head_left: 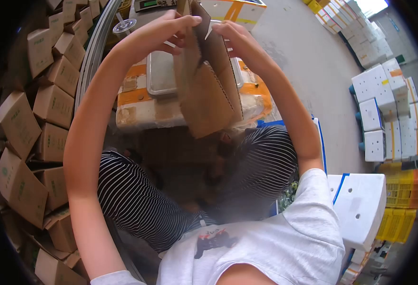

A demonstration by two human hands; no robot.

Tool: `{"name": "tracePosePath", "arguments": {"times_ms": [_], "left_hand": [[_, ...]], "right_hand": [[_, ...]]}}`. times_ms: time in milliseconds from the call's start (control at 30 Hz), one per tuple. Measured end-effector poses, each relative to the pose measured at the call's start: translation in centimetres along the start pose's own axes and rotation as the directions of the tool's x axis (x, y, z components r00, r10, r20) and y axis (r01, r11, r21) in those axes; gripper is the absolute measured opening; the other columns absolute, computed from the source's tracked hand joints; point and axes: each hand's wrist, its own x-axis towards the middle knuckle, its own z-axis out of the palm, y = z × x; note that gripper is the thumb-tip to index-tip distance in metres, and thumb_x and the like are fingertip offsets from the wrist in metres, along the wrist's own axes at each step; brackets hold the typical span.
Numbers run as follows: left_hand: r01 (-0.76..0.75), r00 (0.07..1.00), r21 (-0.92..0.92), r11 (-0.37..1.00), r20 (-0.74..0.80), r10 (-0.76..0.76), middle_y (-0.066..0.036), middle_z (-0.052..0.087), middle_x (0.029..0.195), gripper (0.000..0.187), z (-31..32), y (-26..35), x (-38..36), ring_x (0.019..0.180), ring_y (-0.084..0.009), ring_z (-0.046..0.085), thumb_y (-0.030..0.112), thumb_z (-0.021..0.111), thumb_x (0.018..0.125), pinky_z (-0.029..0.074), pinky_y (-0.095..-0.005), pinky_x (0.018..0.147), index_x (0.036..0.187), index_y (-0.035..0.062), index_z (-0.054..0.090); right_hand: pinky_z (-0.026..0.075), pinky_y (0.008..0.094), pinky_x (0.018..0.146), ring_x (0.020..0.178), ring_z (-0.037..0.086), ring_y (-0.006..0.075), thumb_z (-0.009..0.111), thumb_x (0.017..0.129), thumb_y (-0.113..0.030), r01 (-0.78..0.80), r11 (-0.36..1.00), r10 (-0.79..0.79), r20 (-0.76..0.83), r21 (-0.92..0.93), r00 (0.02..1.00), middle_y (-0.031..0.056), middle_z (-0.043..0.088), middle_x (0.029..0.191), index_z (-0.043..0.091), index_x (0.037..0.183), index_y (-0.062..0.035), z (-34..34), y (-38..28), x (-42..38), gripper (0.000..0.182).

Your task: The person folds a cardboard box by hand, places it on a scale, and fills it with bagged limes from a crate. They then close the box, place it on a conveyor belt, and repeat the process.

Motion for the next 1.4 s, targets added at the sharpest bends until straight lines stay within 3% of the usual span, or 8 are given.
{"name": "tracePosePath", "arguments": {"times_ms": [267,400,633,800,900,1067,1167,1400], "left_hand": [[-0.291,0.943,0.498,0.817,0.003,0.333,-0.005,0.069,0.094,0.027,-6.4,0.2,0.9,0.085,-0.0128,0.064,0.021,0.056,0.095,0.049,-0.0292,0.076,0.109,-0.0004,0.065],[-0.13,0.856,0.833,0.537,-0.179,0.486,-0.009,0.07,0.094,0.019,-2.9,0.5,1.1,0.082,-0.0214,0.066,0.016,0.053,0.095,0.051,-0.0321,0.076,0.107,0.0073,0.066],[-0.655,0.521,0.535,0.534,-0.192,0.831,-0.006,0.067,0.089,0.011,0.6,1.0,3.8,0.082,-0.0185,0.063,0.011,0.057,0.09,0.045,-0.0303,0.077,0.095,0.0046,0.064],[-0.655,0.629,0.66,0.368,0.207,0.749,-0.007,0.062,0.082,0.004,1.7,-0.3,4.8,0.084,-0.0196,0.058,0.007,0.059,0.084,0.031,-0.034,0.092,0.08,0.0067,0.061],[-0.669,0.645,0.665,0.332,0.297,0.704,-0.007,0.064,0.083,0.006,1.1,-0.3,4.5,0.083,-0.0208,0.057,0.008,0.06,0.084,0.029,-0.0341,0.097,0.082,0.0081,0.066],[-0.674,0.715,0.536,0.509,0.3,0.631,-0.006,0.068,0.096,0.02,-0.4,0.5,5.0,0.096,-0.0164,0.062,0.022,0.059,0.091,0.034,-0.0363,0.101,0.098,0.0079,0.071],[-0.561,0.827,-0.08,0.824,-0.004,0.562,-0.007,0.069,0.105,0.032,-3.2,3.5,3.5,0.105,-0.015,0.061,0.033,0.053,0.097,0.041,-0.0378,0.098,0.102,0.0061,0.07],[-0.308,0.951,0.522,0.795,0.181,0.25,-0.012,0.053,0.134,0.079,-8.4,1.8,0.4,0.119,-0.0257,0.055,0.066,0.057,0.085,0.042,-0.039,0.103,0.137,0.0067,0.048]], "right_hand": [[0.049,0.0331,0.067,0.067,0.057,0.0168,0.056,0.081,-0.016,0.237,0.742,-0.506,-0.292,-0.627,0.811,0.0062,0.062,0.083,0.067,0.091,-0.0011,-1.1,-1.0,-0.5,0.021],[0.049,0.0327,0.073,0.071,0.058,0.023,0.054,0.08,-0.011,0.323,0.722,-0.561,-0.244,-0.612,0.791,0.0087,0.06,0.08,0.066,0.083,0.0027,-0.4,-1.6,-0.5,0.019],[0.048,0.0342,0.075,0.077,0.062,0.0257,0.045,0.079,-0.002,0.418,0.786,-0.48,-0.023,-0.456,0.877,0.0125,0.062,0.085,0.063,0.076,0.006,-0.3,-2.6,-0.1,0.021],[0.045,0.0375,0.09,0.1,0.061,0.0283,0.044,0.083,-0.011,0.218,0.723,-0.369,-0.1,-0.656,0.924,0.0127,0.063,0.106,0.066,0.098,0.0017,-0.9,-1.9,0.4,0.03],[0.043,0.0406,0.095,0.109,0.057,0.0289,0.043,0.085,-0.016,0.461,0.295,-0.85,-0.01,-0.837,0.526,0.0121,0.06,0.115,0.06,0.114,-0.002,-0.9,-1.7,1.9,0.036],[0.044,0.0361,0.088,0.094,0.057,0.0231,0.045,0.089,-0.015,0.562,0.698,-0.665,-0.11,-0.445,0.739,0.01,0.06,0.103,0.055,0.101,-0.0015,-0.9,-0.1,4.0,0.02],[0.045,0.0326,0.08,0.083,0.055,0.0198,0.052,0.09,-0.014,0.519,0.749,-0.621,-0.164,-0.413,0.766,0.0089,0.06,0.092,0.054,0.085,-0.001,-1.5,1.1,5.4,0.014],[0.045,0.0325,0.074,0.08,0.056,0.0202,0.06,0.09,-0.019,0.414,0.791,-0.515,-0.125,-0.451,0.848,0.0102,0.061,0.087,0.058,0.082,-0.001,-0.4,2.4,6.6,0.02]]}}
